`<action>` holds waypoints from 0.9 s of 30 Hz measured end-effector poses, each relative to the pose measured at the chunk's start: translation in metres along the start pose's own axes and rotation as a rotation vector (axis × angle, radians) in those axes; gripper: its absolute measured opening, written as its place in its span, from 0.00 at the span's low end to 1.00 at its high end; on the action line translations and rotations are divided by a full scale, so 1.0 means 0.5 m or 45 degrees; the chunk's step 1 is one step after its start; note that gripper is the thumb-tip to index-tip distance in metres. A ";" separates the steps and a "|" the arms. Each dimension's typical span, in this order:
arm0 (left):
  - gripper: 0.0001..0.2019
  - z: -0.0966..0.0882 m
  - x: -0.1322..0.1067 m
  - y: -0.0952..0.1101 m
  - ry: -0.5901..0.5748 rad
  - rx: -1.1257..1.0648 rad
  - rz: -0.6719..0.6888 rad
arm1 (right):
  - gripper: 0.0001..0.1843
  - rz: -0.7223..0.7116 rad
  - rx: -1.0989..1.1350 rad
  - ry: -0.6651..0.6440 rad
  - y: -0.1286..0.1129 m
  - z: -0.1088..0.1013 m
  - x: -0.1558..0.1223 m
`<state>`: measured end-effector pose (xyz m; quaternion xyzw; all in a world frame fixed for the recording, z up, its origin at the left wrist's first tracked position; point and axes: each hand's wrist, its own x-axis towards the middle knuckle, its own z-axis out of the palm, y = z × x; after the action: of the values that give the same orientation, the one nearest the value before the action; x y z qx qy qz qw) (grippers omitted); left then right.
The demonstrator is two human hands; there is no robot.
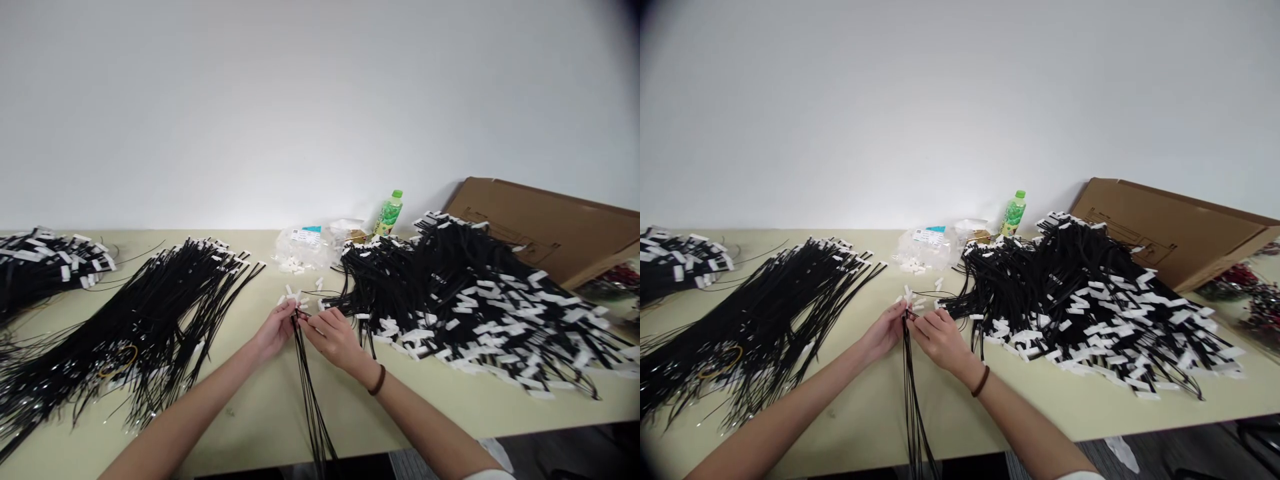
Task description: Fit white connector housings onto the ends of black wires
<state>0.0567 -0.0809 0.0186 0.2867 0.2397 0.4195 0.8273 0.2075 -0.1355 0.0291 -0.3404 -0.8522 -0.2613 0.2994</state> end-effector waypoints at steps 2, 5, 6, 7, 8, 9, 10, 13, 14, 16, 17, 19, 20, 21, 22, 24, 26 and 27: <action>0.05 0.000 0.000 -0.001 -0.002 0.002 -0.006 | 0.08 0.001 0.007 -0.008 0.001 0.002 -0.001; 0.05 0.000 0.002 -0.002 0.000 0.006 -0.006 | 0.08 0.003 0.018 -0.025 0.002 0.003 -0.003; 0.05 -0.001 0.003 -0.003 0.005 0.005 -0.007 | 0.08 0.001 0.017 -0.037 0.002 0.003 -0.003; 0.05 -0.002 0.003 -0.003 0.011 0.002 -0.008 | 0.08 -0.001 0.011 -0.048 0.002 0.003 -0.003; 0.05 -0.003 0.004 -0.004 0.014 0.001 -0.011 | 0.08 0.001 0.004 -0.054 0.002 0.003 -0.002; 0.05 -0.004 0.005 -0.004 0.016 0.002 -0.013 | 0.08 0.002 -0.003 -0.058 0.002 0.002 -0.001; 0.05 -0.005 0.006 -0.005 0.016 0.002 -0.014 | 0.08 0.004 -0.010 -0.059 0.002 0.002 -0.001; 0.05 -0.006 0.007 -0.005 0.016 0.005 -0.021 | 0.07 0.009 -0.025 -0.057 0.002 0.002 0.000; 0.05 -0.006 0.007 -0.005 0.023 0.005 -0.023 | 0.07 0.007 -0.028 -0.061 0.002 0.003 0.000; 0.05 -0.005 0.006 -0.005 0.032 0.007 -0.023 | 0.06 0.008 -0.039 -0.060 0.001 0.004 -0.001; 0.05 -0.004 0.006 -0.005 0.031 0.011 -0.020 | 0.06 0.009 -0.043 -0.057 0.001 0.005 -0.001; 0.05 -0.003 0.005 -0.005 0.021 0.013 -0.009 | 0.06 0.016 -0.045 -0.047 0.000 0.005 -0.001; 0.05 -0.002 0.005 -0.005 0.016 0.013 -0.006 | 0.06 0.020 -0.042 -0.043 -0.001 0.005 0.000; 0.05 0.000 0.004 -0.004 0.015 0.014 -0.006 | 0.07 0.025 -0.034 -0.044 -0.001 0.005 0.000; 0.05 0.002 0.004 -0.003 0.020 0.014 -0.007 | 0.07 0.035 -0.022 -0.045 -0.001 0.004 0.001; 0.05 0.005 0.004 -0.001 0.045 0.014 -0.008 | 0.06 0.072 0.012 -0.035 -0.001 0.002 0.002; 0.06 0.008 0.004 0.002 0.075 0.013 0.000 | 0.06 0.104 0.052 -0.029 0.000 0.001 0.003; 0.06 0.008 0.005 0.003 0.087 0.011 0.005 | 0.06 0.110 0.067 -0.033 0.001 0.001 0.004</action>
<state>0.0599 -0.0794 0.0222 0.2763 0.2690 0.4295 0.8166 0.2064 -0.1341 0.0301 -0.3721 -0.8471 -0.2214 0.3082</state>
